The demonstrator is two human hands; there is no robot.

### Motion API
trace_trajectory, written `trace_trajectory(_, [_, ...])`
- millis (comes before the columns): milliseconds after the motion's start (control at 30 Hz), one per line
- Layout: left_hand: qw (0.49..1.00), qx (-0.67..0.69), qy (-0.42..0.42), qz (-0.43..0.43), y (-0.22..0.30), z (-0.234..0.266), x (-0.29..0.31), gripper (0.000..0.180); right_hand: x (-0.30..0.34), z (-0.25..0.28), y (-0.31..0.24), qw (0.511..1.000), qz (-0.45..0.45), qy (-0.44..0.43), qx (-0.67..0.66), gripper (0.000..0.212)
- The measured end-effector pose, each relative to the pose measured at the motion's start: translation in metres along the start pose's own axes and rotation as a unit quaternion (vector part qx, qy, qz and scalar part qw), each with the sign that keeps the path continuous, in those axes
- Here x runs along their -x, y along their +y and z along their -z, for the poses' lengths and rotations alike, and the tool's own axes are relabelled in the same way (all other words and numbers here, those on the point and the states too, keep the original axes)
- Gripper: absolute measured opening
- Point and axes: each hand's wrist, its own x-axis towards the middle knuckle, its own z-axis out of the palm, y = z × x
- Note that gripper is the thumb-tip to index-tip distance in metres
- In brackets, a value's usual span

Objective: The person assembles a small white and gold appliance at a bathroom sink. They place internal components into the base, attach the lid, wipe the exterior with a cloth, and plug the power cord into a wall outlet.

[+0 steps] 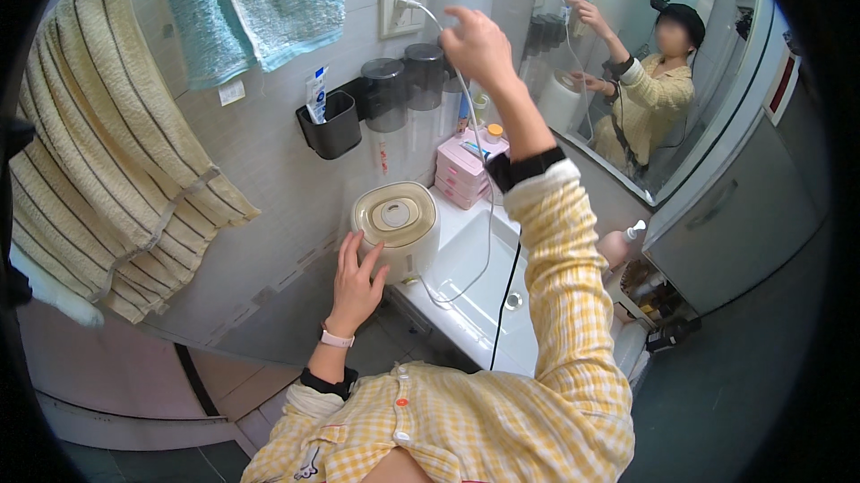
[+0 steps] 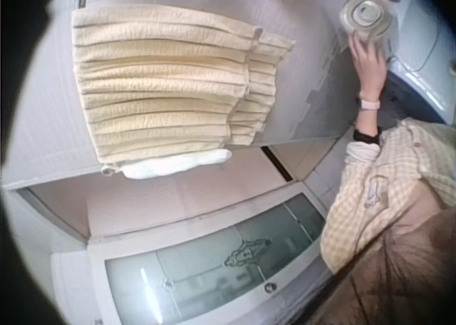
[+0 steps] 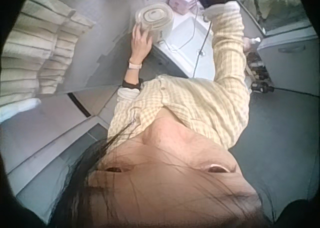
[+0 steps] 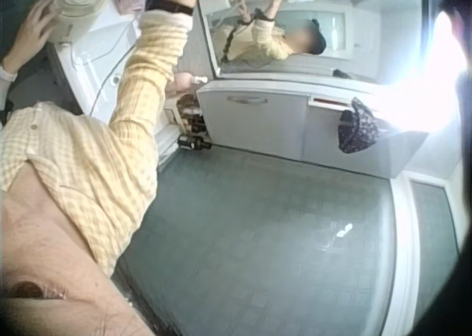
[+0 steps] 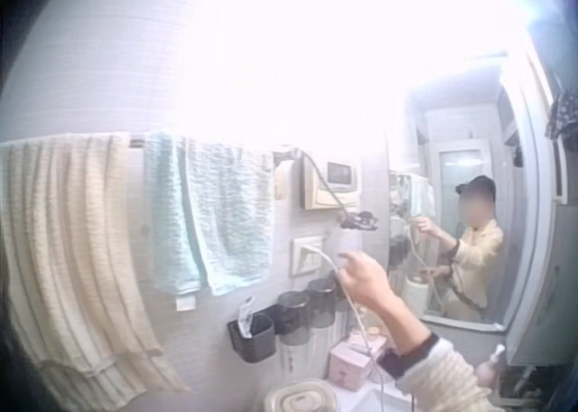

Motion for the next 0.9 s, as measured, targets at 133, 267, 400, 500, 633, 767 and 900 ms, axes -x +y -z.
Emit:
trace_trajectory(133, [1.0,-0.008,-0.001,0.016,-0.002,0.007,0.009,0.04,-0.025,-0.024,0.033,0.995,-0.004,-0.103,0.005,0.048])
trace_trajectory(267, [1.0,-0.017,0.0,0.025,-0.006,0.009,0.014,0.039,-0.031,-0.039,0.046,0.99,0.011,-0.139,0.021,0.058])
trace_trajectory(400, [0.999,-0.017,-0.004,0.028,-0.007,0.007,0.014,0.041,-0.031,-0.043,0.047,0.988,0.042,-0.14,0.055,0.064])
trace_trajectory(500, [1.0,-0.013,-0.003,0.027,-0.006,0.005,0.012,0.043,-0.03,-0.043,0.047,0.986,0.058,-0.138,0.075,0.068])
trace_trajectory(633, [1.0,-0.02,-0.012,0.017,-0.004,0.001,0.007,0.045,-0.027,-0.042,0.046,0.984,0.069,-0.143,0.086,0.071])
trace_trajectory(767, [0.999,-0.027,-0.016,0.001,-0.005,-0.004,0.003,0.046,-0.026,-0.041,0.045,0.982,0.079,-0.143,0.097,0.073])
trace_trajectory(900, [1.0,-0.024,-0.015,0.001,-0.008,-0.005,0.001,0.044,-0.026,-0.041,0.044,0.979,0.081,-0.148,0.111,0.076])
